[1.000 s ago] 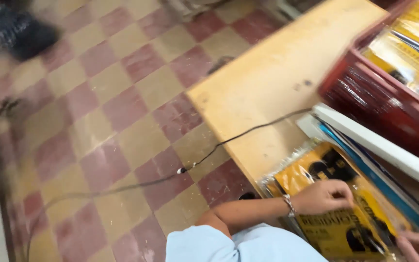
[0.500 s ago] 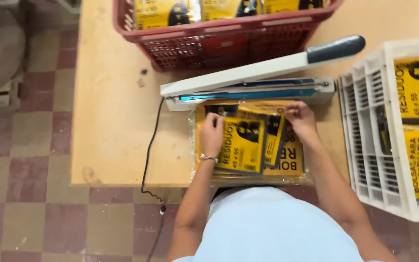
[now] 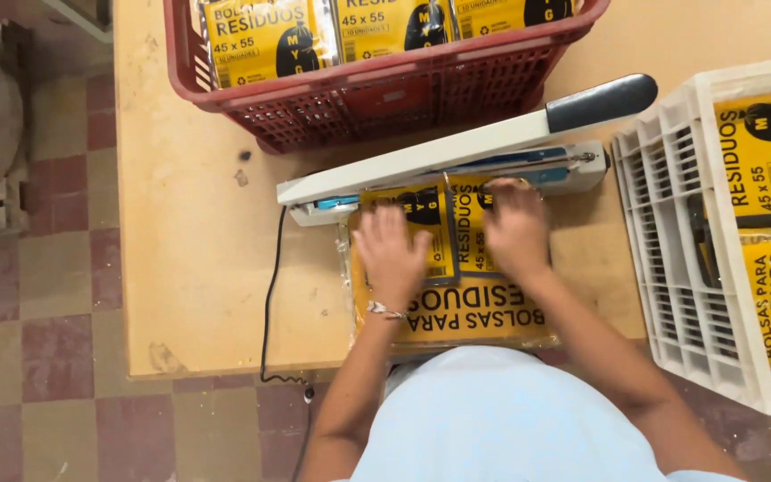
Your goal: Sealing packs of plastic bags using a manual heat sealer and organizing them into storage crates.
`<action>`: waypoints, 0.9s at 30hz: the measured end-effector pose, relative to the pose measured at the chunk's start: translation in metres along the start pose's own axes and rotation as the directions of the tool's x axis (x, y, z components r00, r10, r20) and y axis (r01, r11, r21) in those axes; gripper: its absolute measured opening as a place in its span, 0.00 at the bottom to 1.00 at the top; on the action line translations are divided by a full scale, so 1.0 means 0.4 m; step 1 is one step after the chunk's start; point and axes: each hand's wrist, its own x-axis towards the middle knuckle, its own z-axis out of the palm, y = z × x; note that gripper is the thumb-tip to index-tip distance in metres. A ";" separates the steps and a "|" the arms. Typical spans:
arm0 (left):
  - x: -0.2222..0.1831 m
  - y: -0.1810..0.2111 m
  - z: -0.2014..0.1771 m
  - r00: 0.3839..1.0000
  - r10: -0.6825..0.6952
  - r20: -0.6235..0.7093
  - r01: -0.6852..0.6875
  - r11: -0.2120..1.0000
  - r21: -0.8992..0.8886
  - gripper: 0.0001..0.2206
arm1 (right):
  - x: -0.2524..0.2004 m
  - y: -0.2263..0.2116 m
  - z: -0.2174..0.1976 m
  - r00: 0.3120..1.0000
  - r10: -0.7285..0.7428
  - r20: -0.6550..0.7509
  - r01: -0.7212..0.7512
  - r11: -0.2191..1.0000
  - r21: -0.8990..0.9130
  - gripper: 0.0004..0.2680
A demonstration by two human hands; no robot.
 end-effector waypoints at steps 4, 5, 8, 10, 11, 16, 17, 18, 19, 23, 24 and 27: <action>-0.049 0.023 0.044 0.960 0.247 0.131 -0.272 0.937 0.219 0.30 | -0.047 -0.096 0.006 0.979 -0.153 0.131 0.148 0.988 0.048 0.18; -0.050 0.011 0.048 0.960 0.246 0.132 -0.271 0.937 0.220 0.30 | -0.052 -0.082 0.015 0.979 -0.154 0.132 0.148 0.988 0.050 0.18; -0.044 -0.016 0.056 0.959 0.242 0.148 -0.273 0.929 0.251 0.33 | -0.055 -0.041 0.028 0.946 -0.204 0.251 0.206 0.978 0.018 0.24; -0.041 -0.029 0.051 0.964 0.228 0.137 -0.259 0.918 0.301 0.34 | -0.049 -0.021 0.019 0.924 -0.282 0.257 0.270 0.959 0.082 0.26; -0.043 -0.030 0.049 0.962 0.230 0.143 -0.264 0.918 0.297 0.34 | -0.051 -0.012 0.021 0.925 -0.276 0.260 0.264 0.961 0.079 0.26; -0.024 -0.003 0.035 0.929 0.220 0.298 -0.306 0.908 0.285 0.29 | -0.033 0.012 0.027 0.894 -0.354 0.275 0.338 0.935 0.104 0.29; -0.025 -0.005 0.050 0.928 0.220 0.299 -0.307 0.908 0.284 0.29 | -0.033 0.010 0.027 0.894 -0.353 0.276 0.337 0.936 0.104 0.29; -0.024 -0.007 0.066 0.915 0.289 0.281 -0.361 0.897 0.255 0.30 | -0.029 0.010 0.026 0.891 -0.356 0.281 0.338 0.934 0.113 0.28; -0.023 -0.009 0.082 0.898 0.356 0.261 -0.415 0.881 0.226 0.31 | -0.026 0.009 0.026 0.888 -0.360 0.285 0.339 0.933 0.121 0.27; -0.008 -0.005 0.082 0.893 0.349 0.285 -0.419 0.875 0.243 0.31 | -0.010 0.013 0.034 0.886 -0.366 0.286 0.351 0.931 0.104 0.28; -0.005 -0.005 0.080 0.891 0.333 0.307 -0.412 0.879 0.242 0.31 | -0.006 0.014 0.036 0.890 -0.363 0.277 0.350 0.932 0.096 0.28; 0.001 -0.003 0.075 0.887 0.319 0.333 -0.408 0.880 0.245 0.31 | 0.001 0.013 0.036 0.901 -0.343 0.266 0.337 0.939 0.071 0.28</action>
